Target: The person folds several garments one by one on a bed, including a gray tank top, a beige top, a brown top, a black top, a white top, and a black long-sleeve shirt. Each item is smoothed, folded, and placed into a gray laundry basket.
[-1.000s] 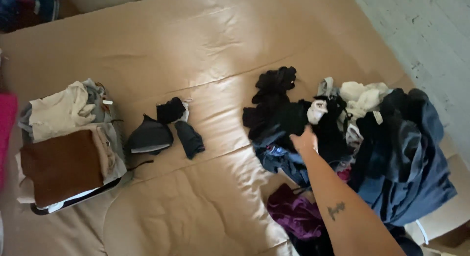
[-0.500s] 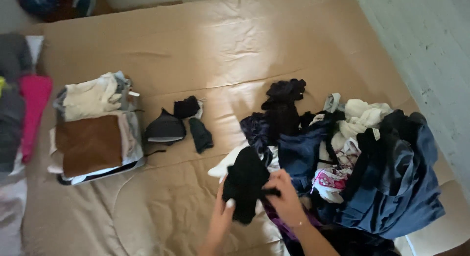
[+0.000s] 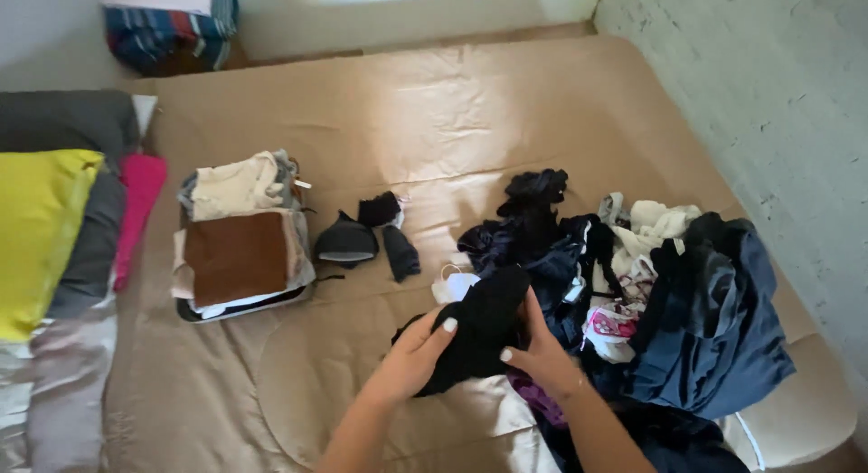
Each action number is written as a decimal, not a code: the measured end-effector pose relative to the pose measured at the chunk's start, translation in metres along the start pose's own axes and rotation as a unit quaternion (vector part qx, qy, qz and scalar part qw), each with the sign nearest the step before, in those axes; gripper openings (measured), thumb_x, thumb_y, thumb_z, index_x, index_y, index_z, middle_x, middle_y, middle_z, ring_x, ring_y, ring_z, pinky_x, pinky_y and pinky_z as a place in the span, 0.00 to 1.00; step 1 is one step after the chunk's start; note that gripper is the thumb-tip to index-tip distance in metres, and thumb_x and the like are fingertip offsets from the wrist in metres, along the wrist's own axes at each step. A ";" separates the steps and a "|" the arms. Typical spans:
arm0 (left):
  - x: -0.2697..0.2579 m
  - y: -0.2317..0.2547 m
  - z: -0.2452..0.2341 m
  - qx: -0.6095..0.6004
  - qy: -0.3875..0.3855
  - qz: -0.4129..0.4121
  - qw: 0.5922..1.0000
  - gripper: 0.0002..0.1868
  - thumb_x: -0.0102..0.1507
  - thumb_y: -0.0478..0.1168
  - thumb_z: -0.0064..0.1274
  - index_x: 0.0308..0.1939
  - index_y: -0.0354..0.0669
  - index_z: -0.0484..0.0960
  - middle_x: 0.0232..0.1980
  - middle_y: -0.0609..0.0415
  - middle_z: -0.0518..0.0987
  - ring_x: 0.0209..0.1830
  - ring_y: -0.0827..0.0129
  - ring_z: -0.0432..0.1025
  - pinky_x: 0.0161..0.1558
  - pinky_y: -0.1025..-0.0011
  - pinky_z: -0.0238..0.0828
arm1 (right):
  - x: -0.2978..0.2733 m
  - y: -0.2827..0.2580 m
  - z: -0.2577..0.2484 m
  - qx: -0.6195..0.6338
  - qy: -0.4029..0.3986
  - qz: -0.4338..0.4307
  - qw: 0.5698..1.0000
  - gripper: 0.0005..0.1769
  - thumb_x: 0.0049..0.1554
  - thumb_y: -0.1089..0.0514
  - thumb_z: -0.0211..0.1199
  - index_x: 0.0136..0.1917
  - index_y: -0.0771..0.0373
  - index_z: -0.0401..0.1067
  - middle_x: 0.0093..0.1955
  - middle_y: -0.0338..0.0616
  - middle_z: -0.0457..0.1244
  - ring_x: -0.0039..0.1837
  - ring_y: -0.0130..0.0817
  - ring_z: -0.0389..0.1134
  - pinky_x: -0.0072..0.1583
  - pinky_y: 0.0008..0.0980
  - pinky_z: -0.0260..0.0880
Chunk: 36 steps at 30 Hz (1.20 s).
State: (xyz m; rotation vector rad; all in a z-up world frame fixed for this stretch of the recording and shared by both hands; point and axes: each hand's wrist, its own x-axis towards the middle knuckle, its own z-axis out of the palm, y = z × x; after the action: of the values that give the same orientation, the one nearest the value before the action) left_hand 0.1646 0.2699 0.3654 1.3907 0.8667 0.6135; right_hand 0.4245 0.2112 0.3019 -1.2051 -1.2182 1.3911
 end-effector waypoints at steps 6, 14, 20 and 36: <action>-0.049 0.085 -0.025 -0.222 0.092 -0.153 0.958 0.32 0.71 0.54 0.48 0.80 0.53 0.78 0.81 0.56 0.80 0.81 0.69 0.71 0.81 0.68 0.63 | 0.036 -0.053 0.032 -0.094 0.093 0.030 0.991 0.71 0.56 0.74 0.67 0.95 0.35 0.30 0.80 0.46 0.44 0.73 0.37 0.60 0.65 0.33 0.70; -0.085 0.084 -0.079 -0.024 0.194 0.099 0.976 0.31 0.81 0.44 0.38 0.79 0.17 0.68 0.81 0.17 0.66 0.87 0.34 0.55 0.86 0.38 0.42 | 0.042 -0.095 0.034 -0.166 0.260 -0.024 0.951 0.23 0.66 0.57 0.68 0.71 0.70 0.79 0.73 0.64 0.69 0.76 0.53 0.68 0.80 0.51 0.61; -0.130 0.089 -0.104 -0.141 0.311 -0.008 0.940 0.32 0.80 0.51 0.39 0.85 0.39 0.68 0.86 0.37 0.69 0.87 0.50 0.62 0.84 0.48 0.54 | 0.044 -0.143 0.019 0.360 0.213 -0.018 0.908 0.22 0.69 0.44 0.51 0.56 0.61 0.78 0.65 0.66 0.74 0.39 0.44 0.70 0.47 0.36 0.70; -0.113 0.155 -0.072 -0.356 0.283 0.030 0.890 0.33 0.81 0.49 0.30 0.90 0.47 0.58 0.91 0.38 0.60 0.89 0.47 0.59 0.83 0.46 0.58 | -0.009 -0.128 0.200 0.333 0.116 0.289 0.890 0.55 0.60 0.18 0.57 0.88 0.52 0.65 0.88 0.55 0.58 0.88 0.62 0.55 0.85 0.65 0.50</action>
State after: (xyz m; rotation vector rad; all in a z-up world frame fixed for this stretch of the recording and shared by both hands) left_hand 0.0606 0.2376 0.5384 0.5620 0.9131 1.2764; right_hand 0.2301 0.1928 0.4383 -1.2114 -0.1425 1.8203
